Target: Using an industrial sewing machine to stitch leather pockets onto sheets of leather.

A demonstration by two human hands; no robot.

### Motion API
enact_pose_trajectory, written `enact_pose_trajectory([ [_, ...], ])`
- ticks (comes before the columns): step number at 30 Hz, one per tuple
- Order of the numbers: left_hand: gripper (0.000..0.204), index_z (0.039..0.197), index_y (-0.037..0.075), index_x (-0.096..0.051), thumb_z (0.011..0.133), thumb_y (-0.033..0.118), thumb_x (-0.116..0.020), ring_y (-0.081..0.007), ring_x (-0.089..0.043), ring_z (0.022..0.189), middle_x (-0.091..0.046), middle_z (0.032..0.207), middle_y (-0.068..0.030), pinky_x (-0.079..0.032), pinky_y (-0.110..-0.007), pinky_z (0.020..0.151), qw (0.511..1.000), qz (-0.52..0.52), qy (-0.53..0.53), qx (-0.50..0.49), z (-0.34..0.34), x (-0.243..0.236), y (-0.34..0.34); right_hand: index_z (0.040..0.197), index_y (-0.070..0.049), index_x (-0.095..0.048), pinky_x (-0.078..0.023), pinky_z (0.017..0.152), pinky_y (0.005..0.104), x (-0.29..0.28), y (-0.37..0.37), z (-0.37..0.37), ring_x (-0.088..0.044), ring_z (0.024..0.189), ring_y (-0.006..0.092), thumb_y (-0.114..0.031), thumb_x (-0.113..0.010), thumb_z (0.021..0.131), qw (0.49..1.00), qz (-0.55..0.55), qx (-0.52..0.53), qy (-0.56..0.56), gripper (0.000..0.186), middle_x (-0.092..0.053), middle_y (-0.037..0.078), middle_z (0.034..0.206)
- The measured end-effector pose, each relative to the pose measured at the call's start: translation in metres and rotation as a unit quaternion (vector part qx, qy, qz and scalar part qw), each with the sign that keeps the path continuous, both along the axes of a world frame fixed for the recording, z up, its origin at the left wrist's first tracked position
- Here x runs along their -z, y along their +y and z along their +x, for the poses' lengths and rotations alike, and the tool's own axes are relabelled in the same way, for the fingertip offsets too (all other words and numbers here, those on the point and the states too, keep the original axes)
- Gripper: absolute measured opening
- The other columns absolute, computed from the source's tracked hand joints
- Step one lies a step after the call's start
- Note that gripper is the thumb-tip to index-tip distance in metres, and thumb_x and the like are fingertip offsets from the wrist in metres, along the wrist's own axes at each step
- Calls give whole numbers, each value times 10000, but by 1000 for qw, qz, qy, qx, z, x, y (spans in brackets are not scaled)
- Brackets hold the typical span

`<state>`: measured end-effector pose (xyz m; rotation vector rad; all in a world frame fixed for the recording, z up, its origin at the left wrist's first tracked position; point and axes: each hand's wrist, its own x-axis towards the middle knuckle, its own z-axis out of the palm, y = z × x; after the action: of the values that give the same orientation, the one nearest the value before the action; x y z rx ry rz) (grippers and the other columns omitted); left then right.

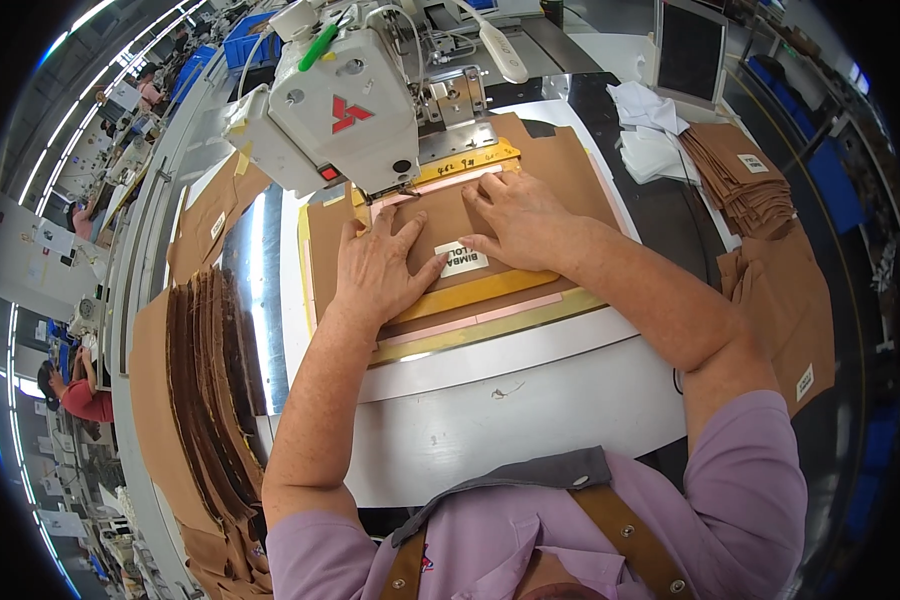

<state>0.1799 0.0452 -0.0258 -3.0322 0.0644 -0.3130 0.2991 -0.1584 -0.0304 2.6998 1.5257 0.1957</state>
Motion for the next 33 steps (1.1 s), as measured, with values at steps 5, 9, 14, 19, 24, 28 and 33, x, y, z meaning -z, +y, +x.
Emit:
enact_pose_trajectory([
  [5,637,1367,151,-635,909,591,-592,-280,-625,1107,-581,1374,-173,-372,-436,1059,1000,18,15,-14,-5,-4,8,1396,14,-555,-469,1016,397,3,9,-4,-564,1211,270,-613,-440,1016,1000,13,-6,-10,742,-591,148,1279],
  [9,681,1426,163,-596,930,626,-531,-232,-649,1111,-600,1349,-195,-367,-420,1063,998,39,36,-34,-7,-5,12,1394,9,-555,-472,1020,400,8,15,-4,-570,1177,302,-592,-504,994,999,38,-19,-14,723,-594,172,1230],
  [14,698,1423,136,-589,925,623,-539,-235,-648,1079,-625,1311,-191,-381,-412,1033,997,44,35,-46,-10,-6,18,1394,-9,-573,-471,1011,400,7,22,-6,-553,1209,275,-591,-503,994,999,45,-16,14,710,-599,136,1259],
  [19,683,1388,108,-609,906,591,-573,-268,-635,1068,-645,1272,-182,-382,-415,1025,997,25,22,-64,-13,-4,24,1391,-50,-604,-443,977,381,-1,20,0,-531,1242,228,-581,-495,1004,997,47,-30,47,666,-613,81,1291],
  [24,761,1438,109,-576,914,658,-517,-255,-631,1012,-649,1233,-189,-396,-393,968,996,45,25,-77,-16,-4,29,1364,-116,-634,-414,944,376,-4,12,4,-546,1198,206,-584,-467,1016,998,48,-34,38,607,-639,48,1267],
  [28,833,1492,122,-534,933,732,-436,-239,-620,1012,-662,1179,-191,-387,-375,971,993,70,43,-88,-15,-9,30,1368,-128,-635,-414,947,382,8,16,4,-545,1199,205,-591,-469,1010,995,85,-45,22,608,-633,37,1296],
  [33,851,1492,126,-536,939,759,-400,-224,-621,1058,-695,1069,-182,-355,-385,1028,986,105,77,-102,-12,-15,33,1378,-90,-626,-396,999,376,7,28,-3,-536,1189,227,-569,-511,993,995,78,-46,49,626,-606,58,1377],
])
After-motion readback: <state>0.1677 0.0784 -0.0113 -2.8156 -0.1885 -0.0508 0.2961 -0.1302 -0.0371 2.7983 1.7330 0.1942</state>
